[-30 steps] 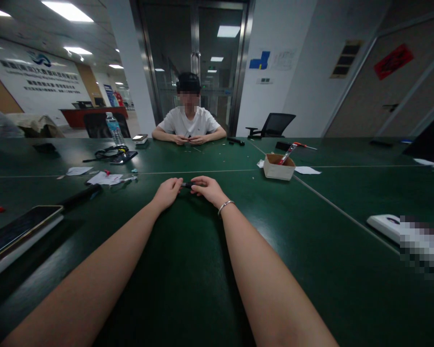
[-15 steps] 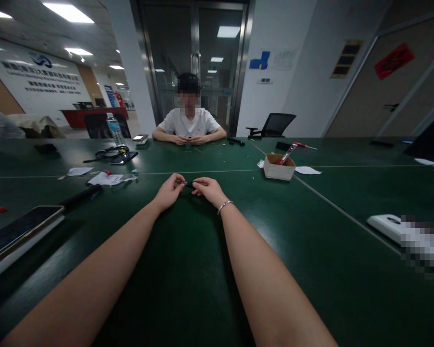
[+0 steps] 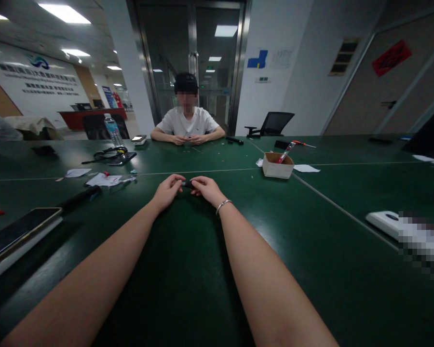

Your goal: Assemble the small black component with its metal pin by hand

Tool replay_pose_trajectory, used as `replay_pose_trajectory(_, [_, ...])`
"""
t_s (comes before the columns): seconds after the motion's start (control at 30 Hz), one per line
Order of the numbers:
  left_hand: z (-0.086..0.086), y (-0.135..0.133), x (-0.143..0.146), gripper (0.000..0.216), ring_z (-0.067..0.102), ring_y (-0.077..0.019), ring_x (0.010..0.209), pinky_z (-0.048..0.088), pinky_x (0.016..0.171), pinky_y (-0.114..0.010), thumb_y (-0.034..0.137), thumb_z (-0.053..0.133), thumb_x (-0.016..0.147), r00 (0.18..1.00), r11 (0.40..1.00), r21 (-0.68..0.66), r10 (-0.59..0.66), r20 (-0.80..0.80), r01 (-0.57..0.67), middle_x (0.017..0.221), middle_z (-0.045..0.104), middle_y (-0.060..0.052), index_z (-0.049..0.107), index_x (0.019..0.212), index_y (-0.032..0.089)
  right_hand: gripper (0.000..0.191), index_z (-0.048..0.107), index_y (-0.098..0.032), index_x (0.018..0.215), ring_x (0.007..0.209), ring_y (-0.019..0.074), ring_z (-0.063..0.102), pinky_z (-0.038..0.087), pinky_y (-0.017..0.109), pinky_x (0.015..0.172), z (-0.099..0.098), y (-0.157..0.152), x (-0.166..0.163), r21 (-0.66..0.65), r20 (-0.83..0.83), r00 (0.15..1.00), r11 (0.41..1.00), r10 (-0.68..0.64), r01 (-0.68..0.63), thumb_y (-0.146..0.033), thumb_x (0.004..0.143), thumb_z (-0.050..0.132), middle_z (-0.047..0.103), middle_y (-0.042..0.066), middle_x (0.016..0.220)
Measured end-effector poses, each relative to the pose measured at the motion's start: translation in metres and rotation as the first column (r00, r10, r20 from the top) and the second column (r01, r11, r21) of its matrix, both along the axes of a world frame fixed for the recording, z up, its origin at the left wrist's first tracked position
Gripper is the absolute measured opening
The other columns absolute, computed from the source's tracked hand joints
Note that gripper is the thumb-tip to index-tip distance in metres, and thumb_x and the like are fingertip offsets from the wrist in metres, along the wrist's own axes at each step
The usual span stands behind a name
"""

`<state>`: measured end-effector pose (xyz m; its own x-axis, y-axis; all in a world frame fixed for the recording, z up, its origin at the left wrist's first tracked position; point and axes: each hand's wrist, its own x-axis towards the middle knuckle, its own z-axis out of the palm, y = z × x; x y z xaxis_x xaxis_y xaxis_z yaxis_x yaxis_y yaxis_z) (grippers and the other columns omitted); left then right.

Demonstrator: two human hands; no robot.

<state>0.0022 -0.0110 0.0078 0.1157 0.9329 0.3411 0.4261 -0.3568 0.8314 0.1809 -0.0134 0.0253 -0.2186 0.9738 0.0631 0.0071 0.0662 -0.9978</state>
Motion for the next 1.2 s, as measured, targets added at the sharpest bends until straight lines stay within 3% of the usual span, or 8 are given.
replay_pose_trajectory(0.2, [-0.0002,0.0003,0.0007,0.029,0.056,-0.0131,0.066,0.042,0.060,-0.025,0.036,0.044,0.087,1.000,0.999,-0.053,-0.012,0.018,0.013,0.072,0.060,0.000,0.061,0.106,0.021,0.013,0.067,-0.016,0.095,0.062,0.0080,0.066,0.049,0.015,0.053,-0.0022,0.0017,0.0020,0.022,0.009,0.999,0.999,0.035,-0.035,-0.013,0.086,0.059,0.071,0.004,0.086])
replay_pose_trajectory(0.33, [0.0002,-0.0005,0.0010,0.025,0.057,-0.0132,0.072,0.044,0.066,-0.026,0.032,0.051,0.083,1.000,1.000,-0.019,-0.003,0.013,0.003,0.080,0.062,-0.001,0.062,0.103,0.021,0.013,0.067,-0.017,0.095,0.062,0.0076,0.066,0.049,0.014,0.052,-0.0024,0.0014,0.0023,0.025,0.010,0.999,0.999,0.032,-0.032,-0.012,0.085,0.060,0.071,0.004,0.088])
replay_pose_trajectory(0.47, [0.0009,-0.0010,0.0011,0.030,0.054,-0.0134,0.064,0.042,0.062,-0.027,0.036,0.041,0.088,1.000,0.998,-0.058,-0.027,-0.001,0.027,0.070,0.060,0.000,0.061,0.104,0.020,0.013,0.067,-0.017,0.095,0.063,0.0077,0.067,0.049,0.014,0.052,-0.0041,0.0027,0.0029,0.036,0.003,0.999,0.999,0.041,-0.041,-0.012,0.085,0.060,0.071,0.003,0.085])
replay_pose_trajectory(0.6, [-0.0001,0.0002,0.0016,0.026,0.056,-0.0126,0.070,0.043,0.067,-0.026,0.027,0.050,0.082,1.000,1.000,-0.009,-0.013,-0.003,0.013,0.080,0.062,0.000,0.061,0.104,0.021,0.013,0.067,-0.016,0.096,0.063,0.0074,0.067,0.048,0.013,0.051,-0.0039,0.0026,0.0032,0.042,0.009,0.999,0.998,0.044,-0.044,-0.012,0.085,0.060,0.070,0.003,0.085])
replay_pose_trajectory(0.73, [-0.0026,0.0025,0.0012,0.029,0.054,-0.0127,0.063,0.043,0.061,-0.026,0.033,0.041,0.087,0.999,0.996,-0.069,-0.049,0.022,0.050,0.071,0.059,0.001,0.061,0.105,0.021,0.014,0.067,-0.016,0.096,0.063,0.0075,0.066,0.048,0.014,0.052,-0.0026,0.0015,0.0031,0.038,0.025,0.999,0.998,0.040,-0.041,-0.011,0.085,0.059,0.070,0.003,0.083])
replay_pose_trajectory(0.87, [-0.0038,0.0037,0.0007,0.027,0.056,-0.0129,0.069,0.044,0.065,-0.025,0.030,0.050,0.083,1.000,1.000,-0.009,-0.011,-0.014,0.011,0.076,0.061,0.000,0.062,0.105,0.021,0.015,0.067,-0.017,0.096,0.063,0.0081,0.066,0.048,0.015,0.053,-0.0030,0.0021,0.0033,0.040,0.036,0.999,0.998,0.039,-0.041,-0.012,0.084,0.060,0.071,0.003,0.084])
replay_pose_trajectory(1.03, [-0.0019,0.0019,0.0011,0.032,0.056,-0.0136,0.064,0.044,0.064,-0.026,0.036,0.040,0.088,0.997,0.994,-0.086,-0.072,-0.019,0.070,0.067,0.059,0.001,0.063,0.103,0.021,0.014,0.067,-0.017,0.096,0.065,0.0085,0.066,0.048,0.016,0.054,-0.0040,0.0026,0.0040,0.057,0.033,0.998,0.997,0.057,-0.059,-0.014,0.083,0.062,0.071,0.003,0.087])
replay_pose_trajectory(1.2, [-0.0006,0.0013,0.0010,0.030,0.055,-0.0132,0.066,0.043,0.063,-0.026,0.034,0.043,0.086,0.999,0.996,-0.077,-0.047,-0.015,0.045,0.071,0.060,0.000,0.064,0.102,0.022,0.013,0.067,-0.016,0.095,0.065,0.0087,0.066,0.048,0.016,0.055,-0.0028,0.0015,0.0037,0.050,0.034,0.998,0.997,0.050,-0.052,-0.012,0.084,0.061,0.071,0.004,0.086])
